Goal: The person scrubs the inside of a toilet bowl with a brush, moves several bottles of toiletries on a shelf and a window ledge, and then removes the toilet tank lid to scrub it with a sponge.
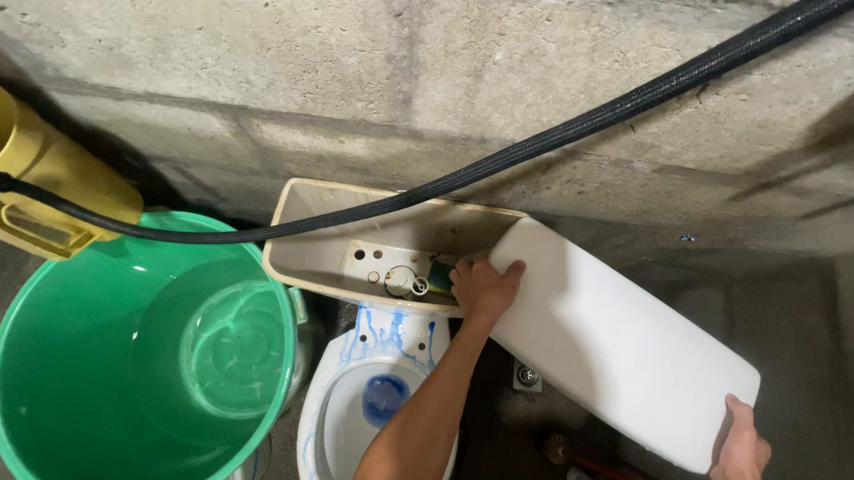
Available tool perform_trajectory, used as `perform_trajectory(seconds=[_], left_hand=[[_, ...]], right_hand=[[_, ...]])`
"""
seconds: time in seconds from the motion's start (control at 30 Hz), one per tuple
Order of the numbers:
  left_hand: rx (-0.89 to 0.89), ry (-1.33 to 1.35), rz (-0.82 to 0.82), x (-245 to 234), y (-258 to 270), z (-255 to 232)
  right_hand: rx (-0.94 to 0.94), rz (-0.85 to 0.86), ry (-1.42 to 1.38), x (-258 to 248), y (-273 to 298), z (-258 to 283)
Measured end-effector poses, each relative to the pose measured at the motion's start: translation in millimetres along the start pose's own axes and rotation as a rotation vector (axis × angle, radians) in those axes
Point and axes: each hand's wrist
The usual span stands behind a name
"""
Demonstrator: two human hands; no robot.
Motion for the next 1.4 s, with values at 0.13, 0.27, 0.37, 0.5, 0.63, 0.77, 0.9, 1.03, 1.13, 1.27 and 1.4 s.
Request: perform_trajectory(seconds=[0.13, 0.27, 0.37, 0.5, 0.63, 0.77, 0.9, 1.03, 1.13, 1.27, 1.4], left_hand=[[-0.004, 0.041, -0.026, 1, 1, 1], [-0.009, 0.029, 0.0, 3, -4, 7], [-0.02, 0.038, -0.024, 5, -8, 11], [0.01, 0.051, -0.082, 6, -14, 16], [0.026, 0.039, -0.061, 9, -24, 23], [0.199, 0.058, -0.067, 11, -43, 44], [0.166, -0.016, 0.167, -11, -103, 63], [0.302, -0.229, 0.334, -4, -153, 91], [0.542, -0.291, 0.462, 15, -174, 115], [0.547, -0.512, 0.583, 25, -189, 124], [0.614, -0.706, 0.441, 28, -206, 119]], right_hand=[[0.004, 0.035, -0.022, -1, -3, -6], [-0.007, 0.038, -0.001, -1, 1, 0], [0.012, 0.045, 0.003, 2, 7, 9], [-0.022, 0.058, 0.037, 6, 9, 12], [-0.068, 0.084, -0.034, 13, 20, 18], [0.009, 0.054, 0.069, 15, 34, 30], [0.006, 0.061, 0.048, 13, 36, 31], [0.05, 0.011, 0.128, 17, 32, 29], [0.049, 0.008, 0.135, 18, 33, 28], [0.057, 0.005, 0.155, 14, 36, 31], [0.041, -0.003, 0.067, 15, 28, 29]])
Point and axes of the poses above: each hand's wrist, its own y-axis away from the middle knuckle, its own x-axis out of the palm, z = x × y, and after that the axes turned 15 degrees about -z, right-handed
